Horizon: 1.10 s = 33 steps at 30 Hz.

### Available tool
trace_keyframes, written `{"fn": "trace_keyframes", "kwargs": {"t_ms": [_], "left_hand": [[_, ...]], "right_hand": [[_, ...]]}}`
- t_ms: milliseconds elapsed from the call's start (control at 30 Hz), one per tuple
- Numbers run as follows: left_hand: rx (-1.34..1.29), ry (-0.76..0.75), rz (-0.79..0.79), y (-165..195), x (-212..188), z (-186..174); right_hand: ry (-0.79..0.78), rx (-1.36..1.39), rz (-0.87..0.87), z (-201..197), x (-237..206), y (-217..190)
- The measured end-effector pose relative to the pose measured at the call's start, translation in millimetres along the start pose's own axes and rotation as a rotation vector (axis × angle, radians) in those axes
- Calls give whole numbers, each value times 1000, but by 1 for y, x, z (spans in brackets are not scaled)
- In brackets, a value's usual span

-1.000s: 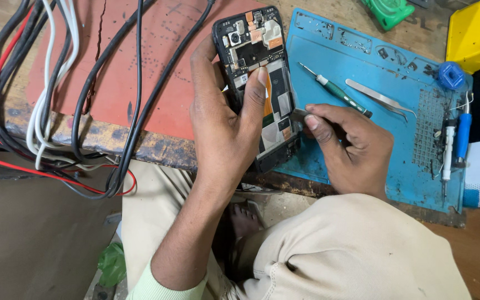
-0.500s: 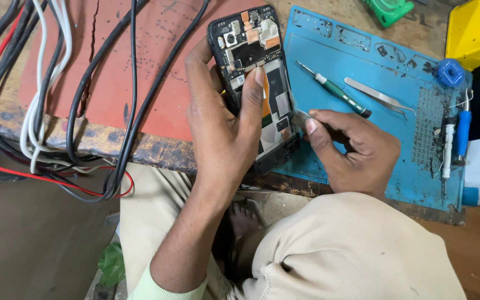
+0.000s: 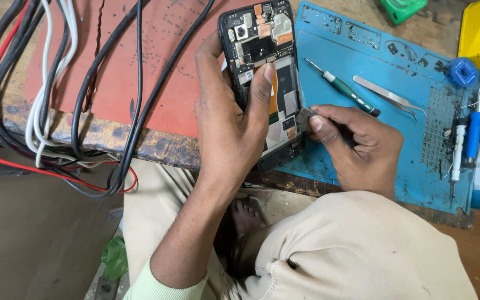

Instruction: The person disassembles a smartphone by using a screwdriver to remove screws from the camera module area, then uses tweezers to lift the camera assembly. They remove the battery and peel off adhesive strips from the internal frame.

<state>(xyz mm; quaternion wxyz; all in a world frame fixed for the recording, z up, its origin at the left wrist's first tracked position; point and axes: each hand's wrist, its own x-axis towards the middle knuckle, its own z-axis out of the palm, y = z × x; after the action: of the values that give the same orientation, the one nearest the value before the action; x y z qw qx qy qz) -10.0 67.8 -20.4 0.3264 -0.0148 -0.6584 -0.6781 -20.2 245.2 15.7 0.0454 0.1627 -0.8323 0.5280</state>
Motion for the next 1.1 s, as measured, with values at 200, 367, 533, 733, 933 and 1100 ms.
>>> {"fn": "trace_keyframes", "kwargs": {"t_ms": [200, 367, 533, 733, 933, 1100], "left_hand": [[-15, -23, -9, -1, 0, -2], [-19, -27, -14, -2, 2, 0], [-5, -23, -23, 1, 0, 0], [-32, -27, -23, 4, 1, 0], [-46, -25, -45, 8, 5, 0], [-39, -41, -77, 6, 6, 0]], "right_hand": [[-41, -35, -3, -2, 1, -2], [-89, -63, -86, -3, 2, -2], [31, -96, -63, 0, -3, -3], [49, -108, -58, 0, -5, -4], [-70, -168, -173, -6, 0, -3], [-128, -173, -235, -6, 1, -2]]}}
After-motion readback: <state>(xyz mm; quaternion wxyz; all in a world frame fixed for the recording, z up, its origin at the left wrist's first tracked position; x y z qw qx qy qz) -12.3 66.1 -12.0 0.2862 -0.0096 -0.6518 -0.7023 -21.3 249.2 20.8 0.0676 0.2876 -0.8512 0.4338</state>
